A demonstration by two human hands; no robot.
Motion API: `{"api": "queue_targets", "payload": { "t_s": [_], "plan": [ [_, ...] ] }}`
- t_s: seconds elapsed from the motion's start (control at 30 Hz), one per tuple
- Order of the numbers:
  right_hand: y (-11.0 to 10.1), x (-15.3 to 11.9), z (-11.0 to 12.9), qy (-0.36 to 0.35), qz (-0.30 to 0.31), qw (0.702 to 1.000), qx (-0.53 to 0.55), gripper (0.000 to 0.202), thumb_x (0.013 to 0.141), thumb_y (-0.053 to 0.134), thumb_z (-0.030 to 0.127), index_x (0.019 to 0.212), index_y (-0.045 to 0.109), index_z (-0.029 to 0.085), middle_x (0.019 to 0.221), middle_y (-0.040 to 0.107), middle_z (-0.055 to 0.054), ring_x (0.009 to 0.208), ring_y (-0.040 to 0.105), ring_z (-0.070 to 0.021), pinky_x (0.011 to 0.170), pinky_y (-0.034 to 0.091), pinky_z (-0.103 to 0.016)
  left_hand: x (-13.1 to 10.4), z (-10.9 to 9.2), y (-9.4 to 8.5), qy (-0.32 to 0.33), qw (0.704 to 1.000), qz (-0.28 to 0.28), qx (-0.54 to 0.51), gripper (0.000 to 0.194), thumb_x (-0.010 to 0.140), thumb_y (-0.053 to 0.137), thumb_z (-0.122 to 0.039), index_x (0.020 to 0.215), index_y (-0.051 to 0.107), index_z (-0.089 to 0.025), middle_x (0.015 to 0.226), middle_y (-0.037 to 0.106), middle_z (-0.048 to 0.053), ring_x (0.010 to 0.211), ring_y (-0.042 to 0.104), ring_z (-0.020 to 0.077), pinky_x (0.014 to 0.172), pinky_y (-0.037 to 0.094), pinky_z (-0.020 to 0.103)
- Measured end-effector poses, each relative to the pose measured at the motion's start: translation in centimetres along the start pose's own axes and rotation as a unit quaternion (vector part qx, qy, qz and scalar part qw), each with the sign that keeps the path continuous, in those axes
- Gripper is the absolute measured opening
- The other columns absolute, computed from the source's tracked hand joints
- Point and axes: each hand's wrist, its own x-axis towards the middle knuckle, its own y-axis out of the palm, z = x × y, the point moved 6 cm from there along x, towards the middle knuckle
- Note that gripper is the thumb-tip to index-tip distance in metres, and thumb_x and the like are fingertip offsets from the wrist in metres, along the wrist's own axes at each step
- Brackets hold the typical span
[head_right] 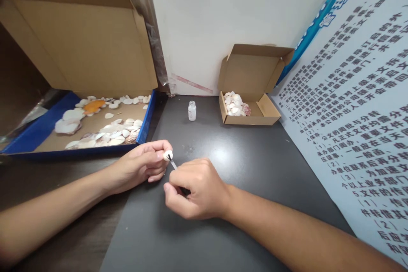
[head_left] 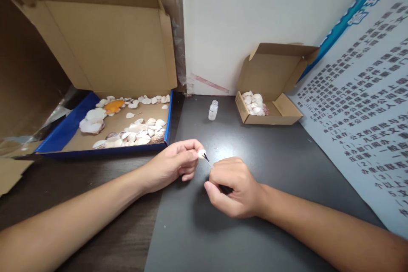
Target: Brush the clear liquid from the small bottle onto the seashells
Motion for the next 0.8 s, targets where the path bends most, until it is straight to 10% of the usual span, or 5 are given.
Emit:
{"api": "queue_targets", "payload": {
  "t_s": [0.43, 0.8],
  "plan": [
    [0.0, -0.3, -0.7, 0.076, 0.019, 0.997, -0.012, 0.032, 0.083, 0.048, 0.017, 0.055, 0.031, 0.020, 0.050, 0.029, 0.006, 0.046, 0.026, -0.0082, 0.048, 0.022, -0.026, 0.1, -0.4, -0.2, -0.026, 0.996, -0.038, -0.078, 0.012, 0.082, 0.060, -0.022, 0.075, 0.052, -0.017, 0.055, 0.028, -0.009, 0.046, 0.025, 0.0059, 0.045, 0.032, 0.017],
    [0.9, -1.1, 1.1, 0.221, 0.087, 0.970, 0.048, 0.023, 0.094, 0.041, 0.022, 0.071, 0.042, 0.020, 0.063, 0.044, 0.003, 0.057, 0.040, -0.0102, 0.057, 0.030, -0.023, -0.4, 0.6, 0.6, -0.119, 0.982, 0.038, -0.143, 0.026, 0.086, 0.064, -0.026, 0.071, 0.044, -0.017, 0.058, 0.026, -0.008, 0.049, 0.018, 0.0052, 0.040, 0.018, 0.013]
  ]
}}
